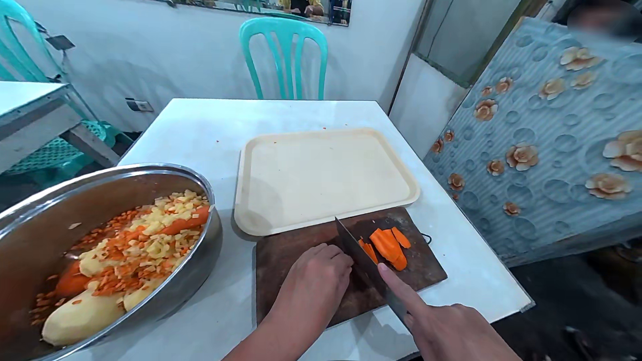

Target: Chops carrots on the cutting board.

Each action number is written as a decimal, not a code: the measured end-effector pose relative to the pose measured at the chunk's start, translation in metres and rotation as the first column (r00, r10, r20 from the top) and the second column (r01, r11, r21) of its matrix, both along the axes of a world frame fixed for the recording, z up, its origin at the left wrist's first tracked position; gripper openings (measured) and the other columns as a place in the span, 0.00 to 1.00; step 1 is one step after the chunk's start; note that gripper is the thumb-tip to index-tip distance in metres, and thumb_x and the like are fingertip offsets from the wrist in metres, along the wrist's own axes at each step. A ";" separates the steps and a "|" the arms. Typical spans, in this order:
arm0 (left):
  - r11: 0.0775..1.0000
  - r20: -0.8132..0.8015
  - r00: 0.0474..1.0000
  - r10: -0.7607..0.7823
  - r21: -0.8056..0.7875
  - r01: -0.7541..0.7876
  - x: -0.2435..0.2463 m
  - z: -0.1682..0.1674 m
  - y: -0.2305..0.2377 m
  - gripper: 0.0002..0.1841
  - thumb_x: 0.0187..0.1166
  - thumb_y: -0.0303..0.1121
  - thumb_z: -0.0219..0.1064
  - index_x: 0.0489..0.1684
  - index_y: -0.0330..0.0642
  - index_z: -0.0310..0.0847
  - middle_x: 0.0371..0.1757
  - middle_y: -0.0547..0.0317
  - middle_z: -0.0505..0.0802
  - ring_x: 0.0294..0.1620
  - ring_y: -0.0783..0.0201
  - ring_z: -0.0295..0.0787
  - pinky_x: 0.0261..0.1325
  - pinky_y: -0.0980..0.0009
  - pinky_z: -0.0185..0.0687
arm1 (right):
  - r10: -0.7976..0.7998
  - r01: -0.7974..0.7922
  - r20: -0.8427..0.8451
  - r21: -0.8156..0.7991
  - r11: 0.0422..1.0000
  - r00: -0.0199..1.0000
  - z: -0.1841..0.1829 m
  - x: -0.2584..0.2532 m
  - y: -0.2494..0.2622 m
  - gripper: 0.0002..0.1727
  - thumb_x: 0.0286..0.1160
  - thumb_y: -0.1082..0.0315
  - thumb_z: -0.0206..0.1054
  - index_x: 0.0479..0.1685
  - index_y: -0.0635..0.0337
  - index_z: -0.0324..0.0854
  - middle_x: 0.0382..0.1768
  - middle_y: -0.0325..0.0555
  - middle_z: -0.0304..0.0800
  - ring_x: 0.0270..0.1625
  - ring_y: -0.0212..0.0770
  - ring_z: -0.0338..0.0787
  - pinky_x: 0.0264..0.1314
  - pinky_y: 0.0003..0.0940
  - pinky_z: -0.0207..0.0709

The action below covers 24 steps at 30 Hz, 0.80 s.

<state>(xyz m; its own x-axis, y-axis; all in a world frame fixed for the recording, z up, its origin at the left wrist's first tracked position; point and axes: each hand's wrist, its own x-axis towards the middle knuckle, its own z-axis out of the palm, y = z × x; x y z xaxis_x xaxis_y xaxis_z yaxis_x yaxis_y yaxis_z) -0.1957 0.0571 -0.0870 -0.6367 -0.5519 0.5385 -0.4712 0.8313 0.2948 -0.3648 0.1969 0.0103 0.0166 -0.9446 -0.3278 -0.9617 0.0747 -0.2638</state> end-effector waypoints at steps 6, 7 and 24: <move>1.000 -0.004 1.000 0.003 0.004 -0.003 -0.001 0.003 0.000 0.05 0.67 0.30 0.70 0.28 0.45 0.93 0.33 0.60 0.95 0.39 0.61 0.95 0.43 0.67 0.92 | 0.099 -0.116 -0.152 -0.110 0.987 0.983 -0.009 0.011 -0.003 0.40 0.80 0.74 0.57 0.96 0.53 0.51 0.15 0.49 0.83 0.18 0.56 0.87 0.20 0.50 0.76; 1.000 0.001 1.000 0.008 0.004 -0.008 -0.001 0.003 0.000 0.04 0.67 0.30 0.71 0.27 0.45 0.93 0.33 0.60 0.95 0.38 0.60 0.95 0.42 0.65 0.91 | 0.101 -0.122 -0.161 -0.128 0.984 0.982 -0.011 0.013 -0.005 0.41 0.78 0.75 0.58 0.96 0.53 0.52 0.14 0.48 0.82 0.18 0.55 0.86 0.20 0.49 0.76; 0.999 0.003 0.999 0.049 -0.002 -0.049 0.003 0.003 0.001 0.05 0.67 0.33 0.71 0.27 0.49 0.94 0.32 0.62 0.96 0.36 0.61 0.94 0.40 0.64 0.90 | 0.082 -0.085 -0.085 -0.027 0.996 0.993 -0.003 0.009 -0.006 0.39 0.86 0.71 0.54 0.98 0.50 0.47 0.16 0.51 0.84 0.22 0.59 0.89 0.25 0.54 0.79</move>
